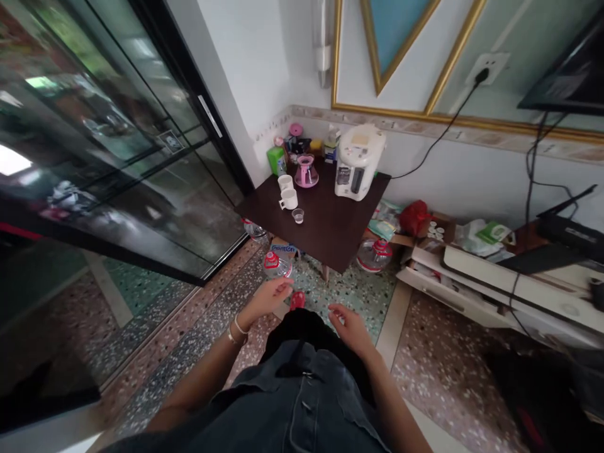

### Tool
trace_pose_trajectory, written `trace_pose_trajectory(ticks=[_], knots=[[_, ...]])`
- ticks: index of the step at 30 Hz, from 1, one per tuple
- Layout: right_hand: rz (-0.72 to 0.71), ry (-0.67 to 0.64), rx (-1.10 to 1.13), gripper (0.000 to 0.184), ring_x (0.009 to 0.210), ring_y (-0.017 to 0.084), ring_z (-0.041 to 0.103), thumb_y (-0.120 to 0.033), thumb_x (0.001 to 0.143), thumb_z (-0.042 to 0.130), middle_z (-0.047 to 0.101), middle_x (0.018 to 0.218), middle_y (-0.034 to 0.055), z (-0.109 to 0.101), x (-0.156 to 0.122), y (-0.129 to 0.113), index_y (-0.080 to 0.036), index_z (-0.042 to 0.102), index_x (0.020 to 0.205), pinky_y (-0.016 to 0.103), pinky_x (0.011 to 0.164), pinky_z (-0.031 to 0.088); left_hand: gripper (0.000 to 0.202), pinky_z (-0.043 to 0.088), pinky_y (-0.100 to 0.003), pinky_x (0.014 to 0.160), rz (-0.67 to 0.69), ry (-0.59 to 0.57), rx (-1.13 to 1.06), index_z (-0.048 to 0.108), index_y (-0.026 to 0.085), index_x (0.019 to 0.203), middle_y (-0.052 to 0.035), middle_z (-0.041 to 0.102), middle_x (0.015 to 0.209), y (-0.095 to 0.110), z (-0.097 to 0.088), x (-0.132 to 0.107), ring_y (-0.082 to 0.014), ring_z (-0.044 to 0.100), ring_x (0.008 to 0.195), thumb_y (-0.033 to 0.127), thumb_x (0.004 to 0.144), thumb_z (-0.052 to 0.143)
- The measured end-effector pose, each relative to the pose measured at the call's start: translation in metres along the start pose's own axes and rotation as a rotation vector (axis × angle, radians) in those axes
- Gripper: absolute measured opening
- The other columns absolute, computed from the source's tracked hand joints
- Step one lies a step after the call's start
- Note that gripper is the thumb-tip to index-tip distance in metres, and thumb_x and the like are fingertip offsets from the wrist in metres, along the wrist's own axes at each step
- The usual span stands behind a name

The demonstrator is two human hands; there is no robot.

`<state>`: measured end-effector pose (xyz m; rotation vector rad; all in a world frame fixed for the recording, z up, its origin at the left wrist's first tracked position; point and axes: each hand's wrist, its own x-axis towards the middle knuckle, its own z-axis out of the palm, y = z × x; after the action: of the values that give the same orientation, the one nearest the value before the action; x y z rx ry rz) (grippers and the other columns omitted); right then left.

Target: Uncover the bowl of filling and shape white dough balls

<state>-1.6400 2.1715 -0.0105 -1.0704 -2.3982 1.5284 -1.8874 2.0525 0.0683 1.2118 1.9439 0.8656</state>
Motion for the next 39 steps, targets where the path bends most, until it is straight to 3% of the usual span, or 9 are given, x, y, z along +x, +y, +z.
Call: trace_pose_trajectory(ticks=[4, 8, 13, 17, 21, 27, 33, 39], knots=[[0.086, 0.039, 0.026, 0.032, 0.088, 0.014, 0.061, -0.042, 0.094, 0.052, 0.062, 0.101, 0.0052, -0.005, 0.058, 0.007, -0.015, 0.058, 0.112, 0.035, 0.083, 0.054, 0.031, 0.055, -0.037, 0.080, 0.009, -0.004, 0.025, 0.059, 0.014, 0.111, -0.0066, 0.063, 0.105, -0.033, -0.040, 0.103, -0.0162, 0.063, 0.089, 0.037, 0.092, 0.055], [0.185, 0.113, 0.031, 0.033, 0.081, 0.013, 0.061, -0.043, 0.094, 0.052, 0.062, 0.093, 0.0035, -0.013, 0.138, 0.000, -0.015, 0.059, 0.108, 0.032, 0.077, 0.054, 0.032, 0.054, -0.038, 0.082, 0.052, -0.017, 0.070, 0.058, 0.014, 0.113, -0.0071, 0.063, 0.107, -0.050, -0.088, 0.224, -0.0170, 0.063, 0.092, 0.037, 0.091, 0.055], [0.248, 0.161, 0.026, 0.033, 0.088, 0.014, 0.061, -0.043, 0.095, 0.051, 0.062, 0.103, 0.0059, -0.028, 0.249, -0.050, -0.016, 0.058, 0.112, 0.033, 0.081, 0.054, 0.033, 0.054, -0.039, 0.083, 0.080, -0.078, 0.103, 0.058, 0.015, 0.115, -0.0077, 0.062, 0.110, -0.056, -0.142, 0.354, -0.0177, 0.062, 0.094, 0.037, 0.091, 0.056], [0.286, 0.110, 0.036, 0.032, 0.088, 0.014, 0.061, -0.041, 0.094, 0.053, 0.062, 0.103, 0.0055, -0.041, 0.313, -0.088, -0.016, 0.058, 0.113, 0.034, 0.082, 0.054, 0.035, 0.052, -0.043, 0.090, 0.019, -0.118, 0.171, 0.056, 0.016, 0.120, -0.0093, 0.059, 0.120, -0.078, -0.167, 0.418, -0.0206, 0.060, 0.104, 0.036, 0.091, 0.056], [0.402, 0.138, 0.050, 0.032, 0.091, 0.015, 0.060, -0.040, 0.095, 0.052, 0.061, 0.106, 0.0062, -0.049, 0.344, -0.098, -0.016, 0.057, 0.115, 0.036, 0.084, 0.053, 0.041, 0.049, -0.048, 0.095, -0.086, -0.194, 0.276, 0.052, 0.017, 0.126, -0.0108, 0.053, 0.129, -0.121, -0.161, 0.442, -0.0245, 0.056, 0.113, 0.036, 0.090, 0.058], [0.509, 0.110, 0.094, 0.033, 0.091, 0.015, 0.061, -0.040, 0.094, 0.053, 0.061, 0.105, 0.0061, -0.047, 0.362, -0.101, -0.015, 0.056, 0.116, 0.037, 0.085, 0.053, 0.043, 0.048, -0.049, 0.096, -0.089, -0.302, 0.290, 0.051, 0.017, 0.127, -0.0112, 0.052, 0.132, -0.171, -0.122, 0.437, -0.0254, 0.054, 0.116, 0.036, 0.090, 0.058], [0.515, 0.087, 0.099, 0.033, 0.093, 0.016, 0.061, -0.040, 0.094, 0.053, 0.061, 0.106, 0.0063, -0.038, 0.372, -0.110, -0.015, 0.057, 0.116, 0.037, 0.086, 0.053, 0.043, 0.048, -0.049, 0.096, 0.000, -0.246, 0.208, 0.051, 0.017, 0.127, -0.0112, 0.051, 0.132, -0.194, -0.093, 0.450, -0.0254, 0.054, 0.116, 0.037, 0.090, 0.058], [0.527, 0.104, 0.087, 0.034, 0.093, 0.016, 0.061, -0.040, 0.094, 0.053, 0.061, 0.106, 0.0062, -0.035, 0.372, -0.113, -0.015, 0.056, 0.116, 0.038, 0.086, 0.053, 0.040, 0.050, -0.047, 0.093, 0.071, -0.191, 0.097, 0.054, 0.016, 0.123, -0.0102, 0.057, 0.124, -0.198, -0.091, 0.460, -0.0233, 0.058, 0.110, 0.037, 0.090, 0.057]])
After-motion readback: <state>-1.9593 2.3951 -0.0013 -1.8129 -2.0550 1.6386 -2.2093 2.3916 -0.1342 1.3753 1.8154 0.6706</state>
